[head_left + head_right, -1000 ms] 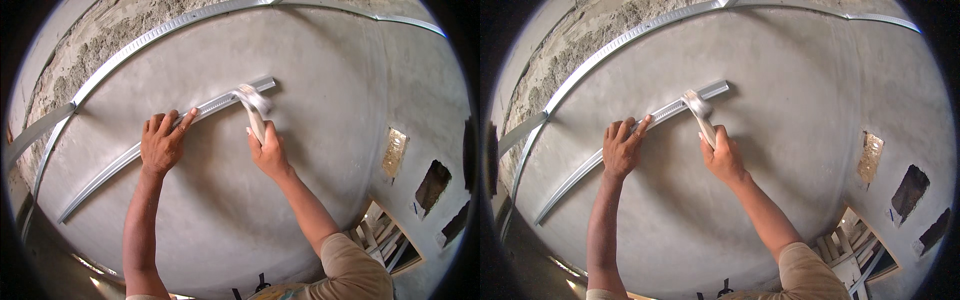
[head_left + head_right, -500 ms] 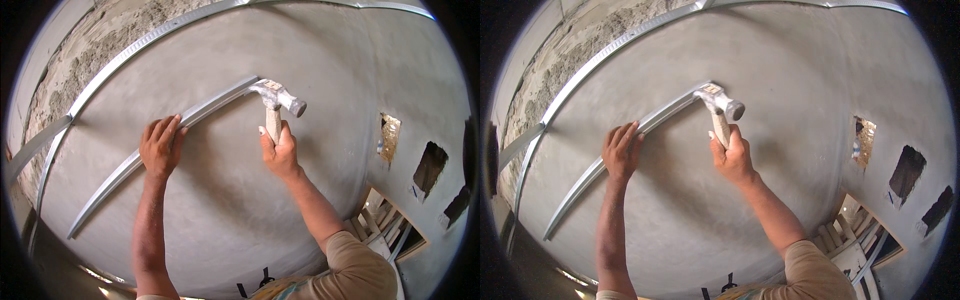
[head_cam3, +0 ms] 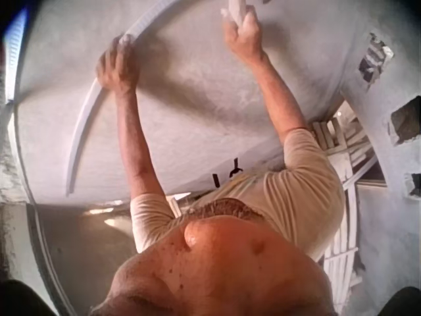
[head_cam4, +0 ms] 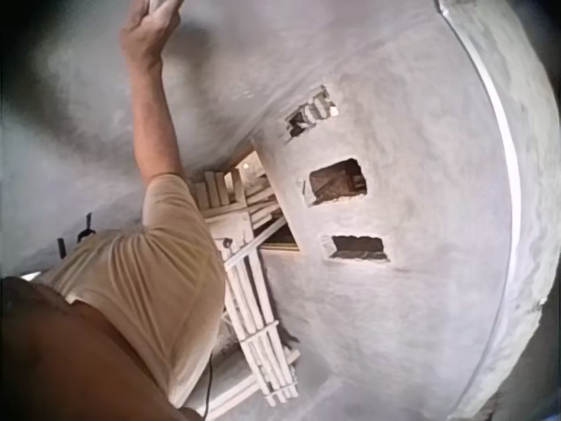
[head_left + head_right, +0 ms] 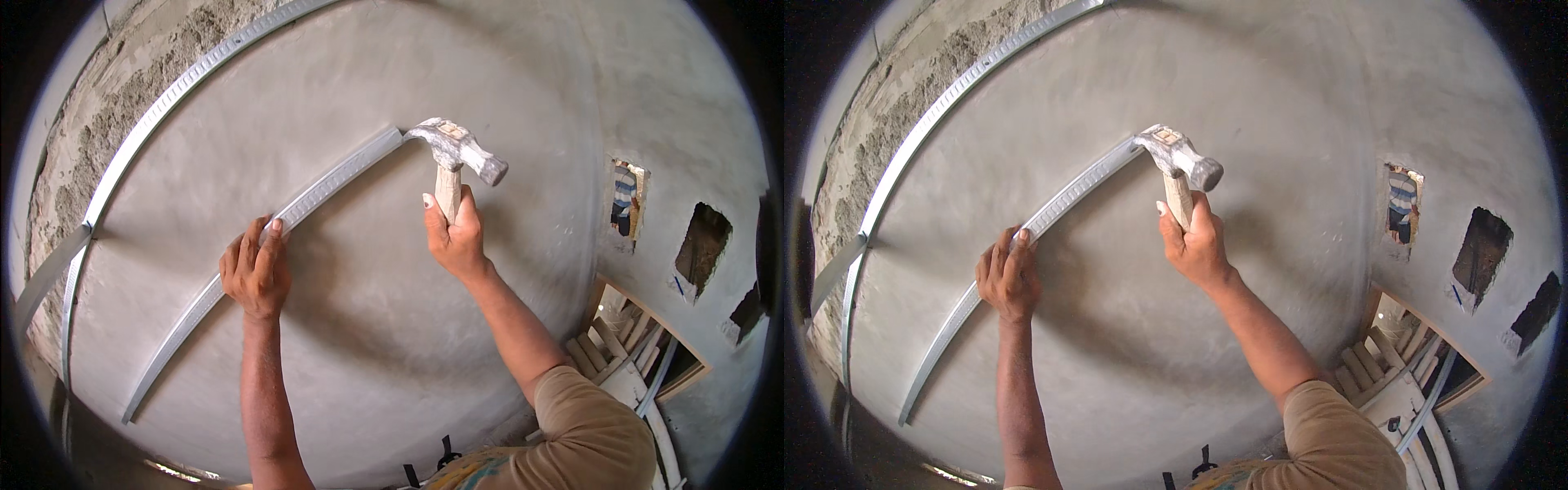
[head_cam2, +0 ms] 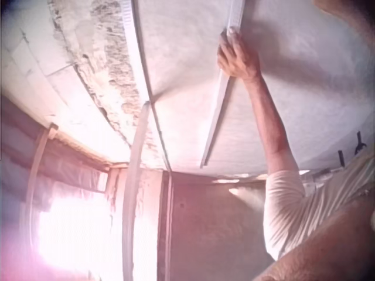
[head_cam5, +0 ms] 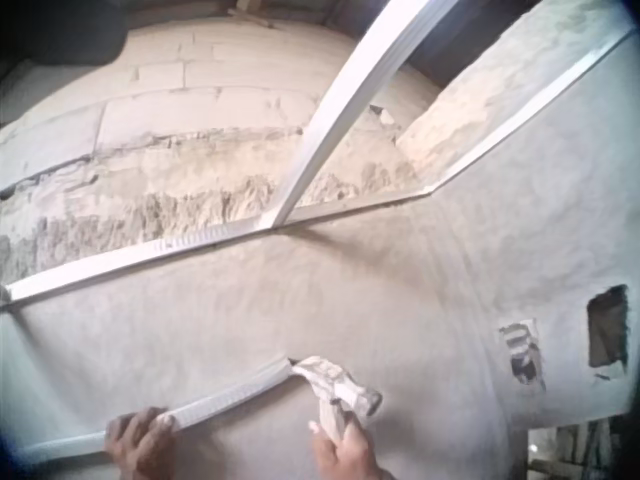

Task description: The person mounts a metal track along the upper wall by positioning it against the plaster and hammering it into place while standing on a wooden scaffold.

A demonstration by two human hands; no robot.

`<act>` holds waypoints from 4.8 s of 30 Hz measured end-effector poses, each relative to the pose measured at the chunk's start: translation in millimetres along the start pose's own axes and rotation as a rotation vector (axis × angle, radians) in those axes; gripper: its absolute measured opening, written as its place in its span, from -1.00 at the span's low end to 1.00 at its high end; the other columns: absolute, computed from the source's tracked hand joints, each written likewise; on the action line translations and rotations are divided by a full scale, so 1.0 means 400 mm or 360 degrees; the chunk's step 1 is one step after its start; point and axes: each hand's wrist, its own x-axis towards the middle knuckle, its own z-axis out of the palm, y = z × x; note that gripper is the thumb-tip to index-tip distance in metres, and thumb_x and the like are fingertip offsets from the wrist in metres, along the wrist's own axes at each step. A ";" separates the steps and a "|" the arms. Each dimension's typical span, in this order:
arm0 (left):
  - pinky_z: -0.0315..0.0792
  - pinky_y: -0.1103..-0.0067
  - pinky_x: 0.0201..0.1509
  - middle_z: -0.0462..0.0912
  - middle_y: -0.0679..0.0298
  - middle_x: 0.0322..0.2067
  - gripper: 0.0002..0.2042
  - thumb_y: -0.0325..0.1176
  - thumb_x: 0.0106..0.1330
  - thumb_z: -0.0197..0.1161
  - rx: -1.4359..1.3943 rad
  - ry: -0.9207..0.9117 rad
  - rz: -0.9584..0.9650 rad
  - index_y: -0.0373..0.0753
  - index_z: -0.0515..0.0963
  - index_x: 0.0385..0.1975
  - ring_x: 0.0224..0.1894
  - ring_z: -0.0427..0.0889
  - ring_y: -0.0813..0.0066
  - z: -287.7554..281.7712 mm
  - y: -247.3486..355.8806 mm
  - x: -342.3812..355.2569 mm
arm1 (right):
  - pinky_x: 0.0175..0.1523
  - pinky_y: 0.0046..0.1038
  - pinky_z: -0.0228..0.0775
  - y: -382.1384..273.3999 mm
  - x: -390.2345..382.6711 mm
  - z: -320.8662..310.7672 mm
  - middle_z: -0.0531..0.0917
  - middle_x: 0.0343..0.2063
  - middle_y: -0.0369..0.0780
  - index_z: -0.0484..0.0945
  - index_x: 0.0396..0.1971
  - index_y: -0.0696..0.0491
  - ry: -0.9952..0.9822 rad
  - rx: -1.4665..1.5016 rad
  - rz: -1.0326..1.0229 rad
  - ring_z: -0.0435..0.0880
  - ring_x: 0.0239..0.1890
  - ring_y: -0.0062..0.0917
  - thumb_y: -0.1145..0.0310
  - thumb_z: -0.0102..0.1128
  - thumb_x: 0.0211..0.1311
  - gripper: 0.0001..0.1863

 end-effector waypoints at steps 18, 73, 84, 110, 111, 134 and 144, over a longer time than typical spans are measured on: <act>0.45 0.50 -0.07 0.76 0.48 -0.04 -0.57 -0.36 0.17 0.50 0.0006 -0.0086 -0.0091 0.16 0.65 0.06 -0.17 0.69 0.41 -0.006 -0.007 -0.006 | -0.45 -0.25 0.51 -0.058 -0.042 0.098 0.61 -0.56 -0.01 0.38 -0.19 0.24 -0.0293 0.0055 0.0041 0.70 -0.54 -0.17 0.40 0.26 0.40 -0.74; 0.40 0.52 -0.08 0.78 0.54 -0.09 -0.68 -0.40 0.17 0.49 0.0062 0.0061 -0.0173 0.07 0.56 -0.13 -0.21 0.69 0.45 0.034 0.079 -0.068 | -0.46 -0.23 0.50 -0.030 -0.080 0.056 0.63 -0.58 -0.02 0.41 -0.16 0.24 -0.0186 -0.0061 -0.0240 0.70 -0.56 -0.08 0.40 0.27 0.38 -0.74; 0.40 0.44 0.07 0.78 0.47 -0.11 -0.58 -0.27 0.18 0.54 0.0007 -0.0090 -0.0460 0.01 0.60 0.05 -0.11 0.69 0.39 0.012 0.101 -0.059 | -0.48 -0.25 0.47 -0.071 -0.087 0.024 0.58 -0.59 -0.04 0.38 -0.24 0.22 -0.0451 0.0036 0.0128 0.66 -0.59 -0.14 0.42 0.25 0.39 -0.77; 0.47 0.42 -0.14 0.77 0.35 0.00 -0.68 -0.44 0.11 0.54 -0.0158 -0.0138 -0.0176 -0.08 0.51 -0.22 -0.23 0.68 0.28 -0.006 0.146 -0.068 | -0.47 -0.23 0.41 -0.009 -0.068 -0.091 0.54 -0.62 -0.06 0.38 -0.27 0.18 -0.0051 0.0014 0.0061 0.62 -0.60 -0.21 0.35 0.24 0.43 -0.75; 0.47 0.42 -0.15 0.77 0.35 0.00 -0.67 -0.44 0.12 0.54 -0.0166 -0.0143 -0.0178 -0.07 0.51 -0.20 -0.23 0.68 0.27 -0.006 0.148 -0.064 | -0.46 -0.21 0.41 0.001 -0.065 -0.081 0.54 -0.61 -0.05 0.38 -0.27 0.18 -0.0143 -0.0080 0.0122 0.61 -0.59 -0.19 0.34 0.24 0.43 -0.75; 0.44 0.50 -0.15 0.78 0.47 -0.06 -0.74 -0.44 0.14 0.47 -0.0075 -0.0110 -0.0205 -0.04 0.53 -0.25 -0.26 0.65 0.38 0.008 0.143 -0.086 | -0.45 -0.20 0.46 -0.051 -0.117 0.018 0.60 -0.56 0.01 0.42 -0.14 0.24 -0.0189 0.0043 -0.0165 0.66 -0.55 -0.05 0.39 0.26 0.40 -0.74; 0.42 0.42 0.04 0.73 0.44 0.05 -0.48 -0.37 0.15 0.49 -0.0123 -0.0230 -0.0424 -0.02 0.55 0.17 -0.09 0.64 0.34 0.004 0.177 -0.098 | -0.51 -0.30 0.40 -0.065 -0.155 -0.046 0.53 -0.64 -0.08 0.41 -0.21 0.21 -0.0305 0.0094 0.0170 0.58 -0.65 -0.23 0.40 0.27 0.40 -0.77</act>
